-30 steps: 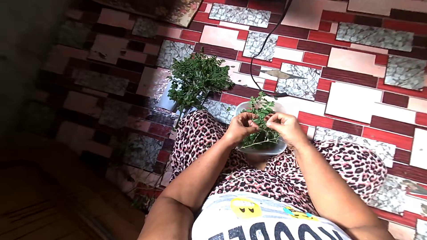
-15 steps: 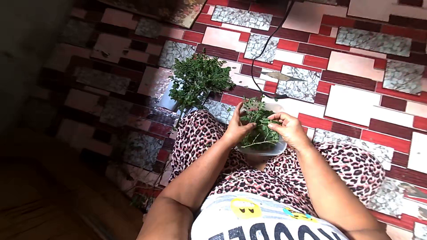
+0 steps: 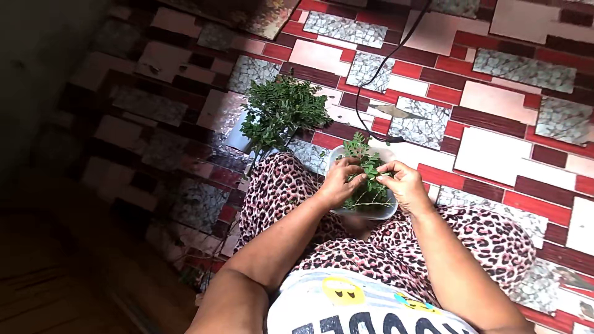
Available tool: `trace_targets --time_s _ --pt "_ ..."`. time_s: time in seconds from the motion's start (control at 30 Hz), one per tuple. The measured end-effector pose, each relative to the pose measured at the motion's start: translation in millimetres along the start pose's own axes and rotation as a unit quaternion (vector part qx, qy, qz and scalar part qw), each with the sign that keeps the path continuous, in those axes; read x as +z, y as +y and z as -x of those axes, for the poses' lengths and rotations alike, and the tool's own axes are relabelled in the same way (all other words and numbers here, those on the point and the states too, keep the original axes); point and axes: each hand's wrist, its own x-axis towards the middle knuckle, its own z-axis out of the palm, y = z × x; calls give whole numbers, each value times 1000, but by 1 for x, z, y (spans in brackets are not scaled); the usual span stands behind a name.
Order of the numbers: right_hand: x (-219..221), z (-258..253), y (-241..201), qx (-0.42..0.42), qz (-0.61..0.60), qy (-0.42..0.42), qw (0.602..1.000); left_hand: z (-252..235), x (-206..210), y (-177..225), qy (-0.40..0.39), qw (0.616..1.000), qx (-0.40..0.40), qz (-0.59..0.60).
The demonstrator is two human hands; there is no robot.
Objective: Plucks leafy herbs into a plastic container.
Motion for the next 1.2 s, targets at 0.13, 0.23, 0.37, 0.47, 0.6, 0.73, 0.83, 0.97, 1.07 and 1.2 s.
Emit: trace_targets --time_s 0.13,0.23,0.37,0.47,0.6,0.73,0.83,0.97,1.07,1.2 --pt "3 0 1 -10 -14 0 1000 -2 4 0 -2 988 -12 153" --pt "2 -1 0 7 -8 12 1000 -2 7 -2 4 968 -42 249" --pt "-2 3 -3 -90 106 61 988 -2 10 -3 26 962 -61 264" --pt "-2 3 -8 -205 159 66 963 -2 11 -3 26 968 -60 244" --pt "6 2 0 -160 175 17 971 -2 13 -3 18 974 -39 220" --pt "8 2 4 -113 168 23 979 -3 16 -6 14 968 -38 249" --pt "6 2 -1 -28 142 13 989 -3 17 -6 10 963 -40 267" --pt "1 0 -4 65 108 0 992 -3 17 -7 0 960 -36 278" --pt "1 0 -3 76 68 0 995 -3 16 -7 -7 956 -42 292" --pt "5 2 -5 46 61 0 997 -2 17 -5 -14 953 -40 300"
